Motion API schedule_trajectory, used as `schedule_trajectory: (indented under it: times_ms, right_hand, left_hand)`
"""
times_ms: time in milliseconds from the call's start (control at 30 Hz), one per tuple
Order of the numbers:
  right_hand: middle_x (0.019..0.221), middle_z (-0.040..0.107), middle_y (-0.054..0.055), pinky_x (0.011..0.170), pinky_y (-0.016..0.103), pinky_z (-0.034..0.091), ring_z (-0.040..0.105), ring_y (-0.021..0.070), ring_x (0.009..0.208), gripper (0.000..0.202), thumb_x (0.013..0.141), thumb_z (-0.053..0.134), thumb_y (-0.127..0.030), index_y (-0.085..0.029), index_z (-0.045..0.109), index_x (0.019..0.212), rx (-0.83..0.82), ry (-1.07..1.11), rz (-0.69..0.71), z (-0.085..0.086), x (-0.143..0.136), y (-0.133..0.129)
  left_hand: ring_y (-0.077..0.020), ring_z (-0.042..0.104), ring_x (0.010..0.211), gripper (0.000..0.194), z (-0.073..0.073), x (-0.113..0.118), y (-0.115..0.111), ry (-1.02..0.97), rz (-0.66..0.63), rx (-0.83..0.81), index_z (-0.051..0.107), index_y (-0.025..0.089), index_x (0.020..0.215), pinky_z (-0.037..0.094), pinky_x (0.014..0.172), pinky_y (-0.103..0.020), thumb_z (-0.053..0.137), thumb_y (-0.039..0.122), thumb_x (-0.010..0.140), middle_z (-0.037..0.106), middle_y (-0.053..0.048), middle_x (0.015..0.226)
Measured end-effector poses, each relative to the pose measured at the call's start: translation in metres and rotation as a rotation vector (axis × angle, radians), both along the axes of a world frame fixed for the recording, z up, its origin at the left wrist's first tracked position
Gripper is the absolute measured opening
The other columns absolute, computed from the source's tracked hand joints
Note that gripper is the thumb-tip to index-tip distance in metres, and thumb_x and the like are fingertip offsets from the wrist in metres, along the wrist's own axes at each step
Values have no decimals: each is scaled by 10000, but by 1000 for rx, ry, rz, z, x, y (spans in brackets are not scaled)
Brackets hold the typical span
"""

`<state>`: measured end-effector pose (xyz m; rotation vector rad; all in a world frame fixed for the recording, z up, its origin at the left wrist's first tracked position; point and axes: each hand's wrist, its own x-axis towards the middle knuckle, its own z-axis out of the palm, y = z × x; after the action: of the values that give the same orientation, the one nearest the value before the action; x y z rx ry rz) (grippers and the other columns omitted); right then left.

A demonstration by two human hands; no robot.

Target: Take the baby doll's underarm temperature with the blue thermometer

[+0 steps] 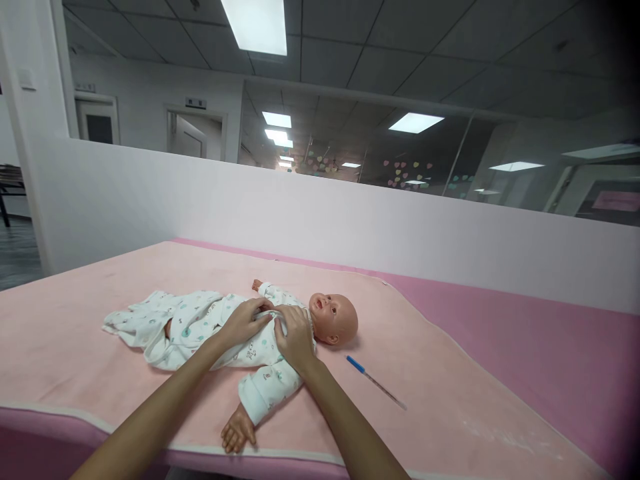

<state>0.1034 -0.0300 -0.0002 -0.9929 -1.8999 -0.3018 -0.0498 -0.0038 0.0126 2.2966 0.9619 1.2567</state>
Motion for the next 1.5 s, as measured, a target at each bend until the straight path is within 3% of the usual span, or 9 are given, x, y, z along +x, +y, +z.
schedule_trajectory:
  times_ms: [200,633,900,1033,1200,1500]
  right_hand:
    - [801,604,39,715,288,377,494,172,776,205,797,402,-93,-175,567,887,-1,122,-18,-6,0,7]
    - [752,588,32,705,305,360,482,168,747,194,787,403,-78,-180,565,819,128,95,49,-3,0,2]
    - [745,578,29,706,305,349,476,165,732,205,809,370,-80,-181,549,812,165,167,-31,-4,2,3]
    - [746,579,29,711,304,351,477,166,732,196,811,375,-86,-182,547,813,180,170,-26,-4,2,3]
    - [761,586,32,717,304,355,487,165,742,203,815,371,-88,-182,550,827,161,176,-30,-6,2,5]
    - [767,584,35,721,310,347,491,171,752,205,826,369,-103,-184,557,831,127,153,-61,-7,2,6]
  left_hand:
    - [-177,568,854,201,-2,0,1,13,26,1,591,206,924,439,781,-294,461,299,802,632,-31,914]
    - [-179,575,817,191,1,1,-1,-35,55,-46,599,190,890,447,761,-294,495,300,774,636,-38,867]
    - [-201,574,943,345,16,-27,-3,-15,-197,-416,600,194,967,453,822,-299,660,298,643,624,-51,1007]
    - [-218,532,1046,376,15,-46,-1,21,-247,-452,624,222,971,412,905,-313,691,299,609,591,-49,1120]
    - [-245,499,1094,293,14,-60,1,59,-242,-466,665,236,915,383,935,-344,656,307,631,575,-49,1166]
    - [-226,543,992,130,13,-55,-6,-58,-137,-418,620,179,739,418,856,-342,552,269,675,609,-78,1064]
